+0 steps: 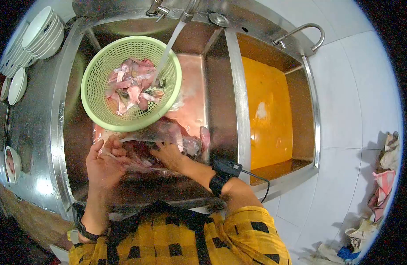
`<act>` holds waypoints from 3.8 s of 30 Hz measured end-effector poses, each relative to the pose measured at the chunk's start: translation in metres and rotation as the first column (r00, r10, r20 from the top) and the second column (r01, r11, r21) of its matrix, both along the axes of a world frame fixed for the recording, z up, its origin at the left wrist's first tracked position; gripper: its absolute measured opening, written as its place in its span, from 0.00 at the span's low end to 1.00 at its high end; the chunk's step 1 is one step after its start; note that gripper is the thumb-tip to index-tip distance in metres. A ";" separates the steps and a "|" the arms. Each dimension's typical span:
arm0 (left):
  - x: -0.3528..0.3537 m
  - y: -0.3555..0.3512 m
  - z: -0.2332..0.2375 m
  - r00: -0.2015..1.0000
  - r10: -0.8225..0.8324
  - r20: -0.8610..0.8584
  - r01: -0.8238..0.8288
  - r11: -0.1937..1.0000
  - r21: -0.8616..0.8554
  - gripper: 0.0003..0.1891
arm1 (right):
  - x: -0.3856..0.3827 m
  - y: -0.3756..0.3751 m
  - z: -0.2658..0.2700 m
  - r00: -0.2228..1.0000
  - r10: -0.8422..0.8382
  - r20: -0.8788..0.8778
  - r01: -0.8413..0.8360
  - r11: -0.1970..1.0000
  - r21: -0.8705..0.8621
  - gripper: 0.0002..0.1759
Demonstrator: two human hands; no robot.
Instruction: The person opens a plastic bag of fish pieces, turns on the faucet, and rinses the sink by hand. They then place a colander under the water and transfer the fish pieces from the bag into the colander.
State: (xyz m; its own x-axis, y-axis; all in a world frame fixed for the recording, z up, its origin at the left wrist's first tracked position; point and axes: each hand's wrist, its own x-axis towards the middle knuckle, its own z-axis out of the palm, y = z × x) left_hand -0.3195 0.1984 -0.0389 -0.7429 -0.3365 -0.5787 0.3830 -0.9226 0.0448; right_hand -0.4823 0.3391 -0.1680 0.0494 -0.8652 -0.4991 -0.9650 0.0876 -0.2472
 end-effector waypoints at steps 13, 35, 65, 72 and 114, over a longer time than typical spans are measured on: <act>0.000 -0.004 -0.005 1.000 0.024 0.019 -0.024 1.000 -0.008 0.15 | -0.016 -0.010 0.024 0.921 -0.114 0.372 0.247 0.910 -0.332 0.10; -0.008 0.000 0.004 0.999 0.031 -0.007 -0.031 0.999 0.028 0.14 | -0.012 -0.021 0.069 0.841 -0.275 0.466 0.268 0.960 0.082 0.27; -0.006 0.006 -0.002 1.000 0.018 -0.019 -0.018 1.000 0.003 0.14 | -0.040 0.007 0.082 0.676 -0.411 0.611 0.512 0.859 0.011 0.11; -0.006 0.007 -0.001 1.000 0.006 -0.021 -0.007 1.000 -0.026 0.14 | -0.064 -0.059 0.176 0.461 -0.173 0.870 0.684 0.693 -0.225 0.29; -0.003 -0.002 0.001 0.999 0.046 -0.005 -0.046 0.999 0.016 0.13 | -0.119 0.000 0.070 0.578 -0.808 0.111 0.814 0.581 -0.012 0.21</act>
